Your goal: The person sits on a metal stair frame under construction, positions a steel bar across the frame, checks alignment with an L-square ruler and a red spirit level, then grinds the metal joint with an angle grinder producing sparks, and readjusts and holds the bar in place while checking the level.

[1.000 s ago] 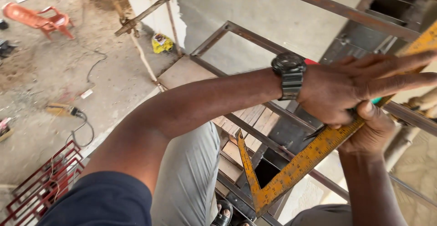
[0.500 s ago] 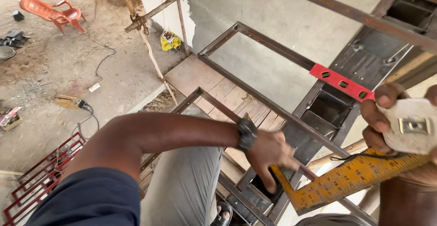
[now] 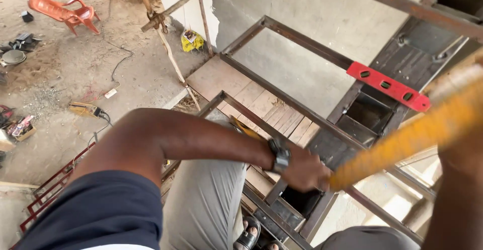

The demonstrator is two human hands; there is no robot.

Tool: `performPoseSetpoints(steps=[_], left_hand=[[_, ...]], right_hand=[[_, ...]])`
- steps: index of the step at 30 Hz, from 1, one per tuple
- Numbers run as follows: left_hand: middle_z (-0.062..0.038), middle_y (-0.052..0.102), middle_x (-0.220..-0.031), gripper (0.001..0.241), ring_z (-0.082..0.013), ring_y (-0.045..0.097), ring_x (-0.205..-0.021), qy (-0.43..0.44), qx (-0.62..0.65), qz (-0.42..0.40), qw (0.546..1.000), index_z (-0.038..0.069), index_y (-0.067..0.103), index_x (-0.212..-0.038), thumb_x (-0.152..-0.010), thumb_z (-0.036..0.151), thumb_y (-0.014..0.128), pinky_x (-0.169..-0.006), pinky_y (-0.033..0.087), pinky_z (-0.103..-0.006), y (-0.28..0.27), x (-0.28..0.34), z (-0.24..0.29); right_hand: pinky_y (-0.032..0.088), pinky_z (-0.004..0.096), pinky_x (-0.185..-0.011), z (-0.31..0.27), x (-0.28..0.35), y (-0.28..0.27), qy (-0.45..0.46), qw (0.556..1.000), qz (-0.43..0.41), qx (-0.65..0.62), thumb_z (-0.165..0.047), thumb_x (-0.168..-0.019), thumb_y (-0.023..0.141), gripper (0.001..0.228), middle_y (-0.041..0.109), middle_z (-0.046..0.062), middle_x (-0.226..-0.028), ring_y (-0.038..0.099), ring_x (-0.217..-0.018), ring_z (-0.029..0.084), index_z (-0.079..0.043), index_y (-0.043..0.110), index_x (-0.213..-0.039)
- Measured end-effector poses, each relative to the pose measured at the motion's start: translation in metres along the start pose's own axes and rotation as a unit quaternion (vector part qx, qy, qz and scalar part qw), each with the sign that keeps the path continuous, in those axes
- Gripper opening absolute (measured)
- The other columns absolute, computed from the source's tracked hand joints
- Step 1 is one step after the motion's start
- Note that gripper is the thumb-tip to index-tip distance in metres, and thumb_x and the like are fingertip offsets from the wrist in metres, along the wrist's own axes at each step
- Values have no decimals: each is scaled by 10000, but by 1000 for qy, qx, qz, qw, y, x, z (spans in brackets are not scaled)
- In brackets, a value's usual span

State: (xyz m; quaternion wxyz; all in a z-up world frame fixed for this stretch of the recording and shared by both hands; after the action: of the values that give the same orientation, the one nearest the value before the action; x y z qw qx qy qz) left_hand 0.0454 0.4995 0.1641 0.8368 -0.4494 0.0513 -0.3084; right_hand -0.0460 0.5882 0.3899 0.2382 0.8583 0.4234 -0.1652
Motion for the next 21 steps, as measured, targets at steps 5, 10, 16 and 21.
performPoseSetpoints(steps=[5,10,16,21], left_hand=[[-122,699,-788,354,-289,708,-645,-44,-41,167,984,135,670,-1145,-963,338,443,-598,577,-452,-79,-6,-83],[-217,703,-904,209,-380,696,-813,-102,-147,317,931,8,665,-1032,-986,117,492,-734,540,-523,-203,33,-218],[-167,765,-1034,231,-307,719,-952,-339,-16,478,810,116,735,-1112,-951,263,661,-776,566,-419,-280,109,-330],[-228,755,-978,303,-329,771,-758,-507,23,353,786,-18,648,-1162,-960,204,604,-620,612,-400,-277,110,-378]], right_hand=[[573,249,-721,0,13,-28,-10,996,59,72,-277,-1019,733,323,612,21,-1062,647,-913,113,-75,589,-1227],[547,254,-726,6,22,-52,-14,984,114,139,-262,-1106,678,238,581,21,-977,631,-854,119,-70,576,-1202],[518,260,-732,13,36,-55,-11,961,178,210,-245,-1202,616,192,546,21,-883,612,-789,125,-63,561,-1175],[451,282,-638,64,72,-25,241,906,144,318,-167,-904,802,381,580,46,-898,527,-786,132,-79,602,-1216]])
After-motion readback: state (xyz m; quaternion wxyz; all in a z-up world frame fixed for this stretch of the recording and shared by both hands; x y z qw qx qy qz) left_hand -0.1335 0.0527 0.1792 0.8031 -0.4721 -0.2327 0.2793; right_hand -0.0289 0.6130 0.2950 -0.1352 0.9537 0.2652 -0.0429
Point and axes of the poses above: each hand's wrist, its own x-axis away from the middle knuckle, its own y-axis out of the palm, z = x × y, the point moved 7 cm from there along -x, towards the middle knuckle
